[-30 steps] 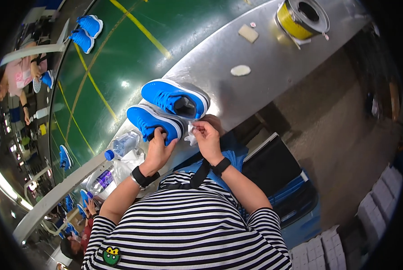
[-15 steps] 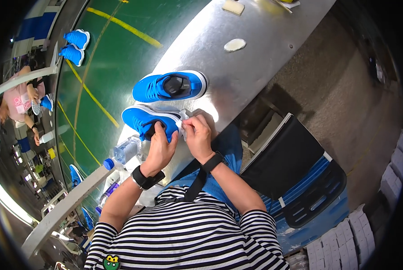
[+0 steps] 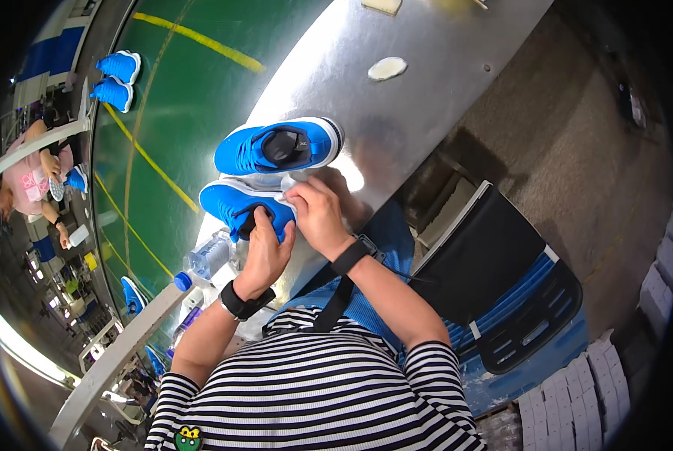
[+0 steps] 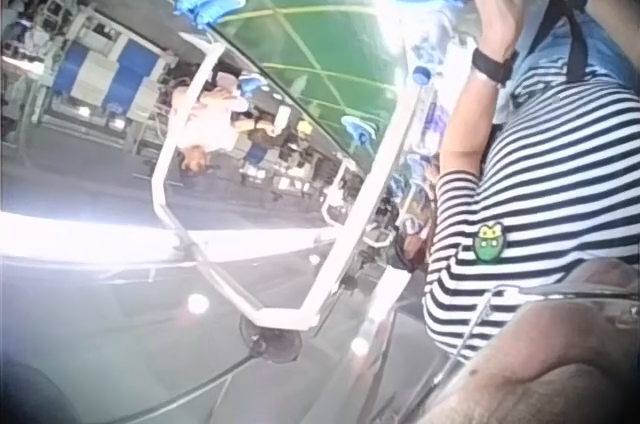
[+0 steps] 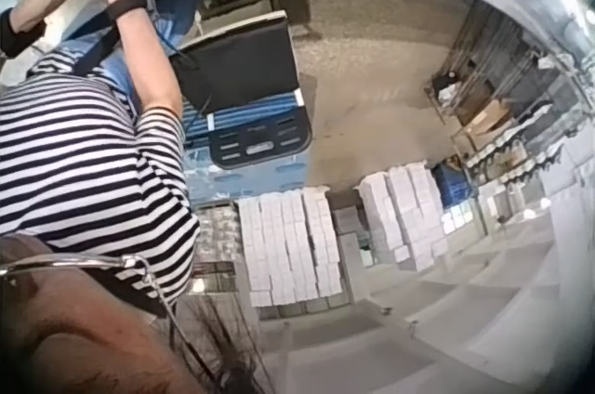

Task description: The recorder wipes down and inspects blue shoes on a conveyor belt.

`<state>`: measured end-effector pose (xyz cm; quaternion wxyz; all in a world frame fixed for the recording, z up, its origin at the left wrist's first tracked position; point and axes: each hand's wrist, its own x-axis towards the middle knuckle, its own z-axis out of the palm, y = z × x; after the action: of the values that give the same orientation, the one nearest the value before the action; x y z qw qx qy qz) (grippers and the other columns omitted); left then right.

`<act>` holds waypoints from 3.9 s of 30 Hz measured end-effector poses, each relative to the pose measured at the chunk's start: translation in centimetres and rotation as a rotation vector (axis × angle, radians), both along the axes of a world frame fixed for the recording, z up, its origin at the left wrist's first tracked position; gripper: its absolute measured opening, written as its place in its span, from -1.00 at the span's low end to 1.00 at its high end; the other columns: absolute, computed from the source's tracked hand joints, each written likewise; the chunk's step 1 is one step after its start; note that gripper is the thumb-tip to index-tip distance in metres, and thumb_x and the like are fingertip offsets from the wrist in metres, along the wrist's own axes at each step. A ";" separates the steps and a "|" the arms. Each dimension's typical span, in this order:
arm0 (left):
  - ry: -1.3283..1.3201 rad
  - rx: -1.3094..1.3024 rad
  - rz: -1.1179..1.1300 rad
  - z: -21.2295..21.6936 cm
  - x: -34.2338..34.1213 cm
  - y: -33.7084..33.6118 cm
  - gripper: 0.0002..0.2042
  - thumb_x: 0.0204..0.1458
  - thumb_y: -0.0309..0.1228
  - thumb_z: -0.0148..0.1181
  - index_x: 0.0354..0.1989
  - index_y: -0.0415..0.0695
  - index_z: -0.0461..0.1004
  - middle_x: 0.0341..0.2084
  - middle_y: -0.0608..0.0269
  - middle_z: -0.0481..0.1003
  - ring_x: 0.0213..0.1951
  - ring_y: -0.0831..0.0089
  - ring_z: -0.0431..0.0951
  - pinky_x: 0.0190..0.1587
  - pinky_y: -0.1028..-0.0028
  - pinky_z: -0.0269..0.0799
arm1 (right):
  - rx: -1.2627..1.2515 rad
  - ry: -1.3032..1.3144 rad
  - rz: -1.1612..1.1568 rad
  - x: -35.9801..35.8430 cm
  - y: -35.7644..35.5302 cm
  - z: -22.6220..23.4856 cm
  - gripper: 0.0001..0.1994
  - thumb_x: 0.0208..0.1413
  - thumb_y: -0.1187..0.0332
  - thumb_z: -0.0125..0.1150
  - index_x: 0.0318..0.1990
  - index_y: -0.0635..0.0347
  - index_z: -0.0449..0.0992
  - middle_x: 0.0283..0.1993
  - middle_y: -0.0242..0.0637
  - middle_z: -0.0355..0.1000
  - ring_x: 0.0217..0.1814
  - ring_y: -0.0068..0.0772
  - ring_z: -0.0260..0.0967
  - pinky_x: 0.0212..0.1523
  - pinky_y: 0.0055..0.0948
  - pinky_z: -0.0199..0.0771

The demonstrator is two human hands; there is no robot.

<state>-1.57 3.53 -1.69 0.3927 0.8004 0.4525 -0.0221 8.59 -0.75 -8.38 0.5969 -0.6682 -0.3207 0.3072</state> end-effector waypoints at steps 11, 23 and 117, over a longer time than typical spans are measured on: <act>0.023 0.059 -0.042 -0.3 -0.2 0.1 -0.60 -0.05 -0.49 0.06 -0.17 -0.43 0.01 -0.59 -0.23 0.33 -0.50 -0.22 0.37 -0.47 0.13 0.25 | -0.055 0.040 0.037 0.4 0.0 0.2 -0.98 -0.10 0.57 0.07 -0.50 0.29 0.39 -0.49 -0.15 0.30 -0.46 -0.12 0.30 -0.45 -0.34 0.28; -0.014 0.045 -0.033 -0.1 -0.6 0.5 -0.63 -0.05 -0.50 0.06 -0.18 -0.42 0.04 -0.54 -0.24 0.33 -0.45 -0.18 0.37 -0.41 0.16 0.26 | -0.171 0.442 -0.070 -1.1 -5.6 0.9 -0.96 0.01 0.58 0.06 -0.35 0.33 0.39 -0.37 -0.36 0.30 -0.31 -0.61 0.32 -0.31 -0.65 0.33; -0.044 -0.085 0.013 0.1 -2.6 0.6 -0.61 -0.02 -0.45 0.05 -0.15 -0.39 0.02 -0.44 -0.34 0.34 -0.32 -0.24 0.37 -0.31 0.15 0.27 | -0.038 -0.022 0.178 -1.2 -3.7 1.5 -0.94 -0.07 0.56 0.08 -0.40 0.27 0.45 -0.45 -0.20 0.31 -0.42 -0.30 0.33 -0.40 -0.47 0.31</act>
<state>-4.18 4.15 -1.64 0.4362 0.7804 0.4475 -0.0214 7.44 -4.45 -6.89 0.5510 -0.6517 -0.3794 0.3575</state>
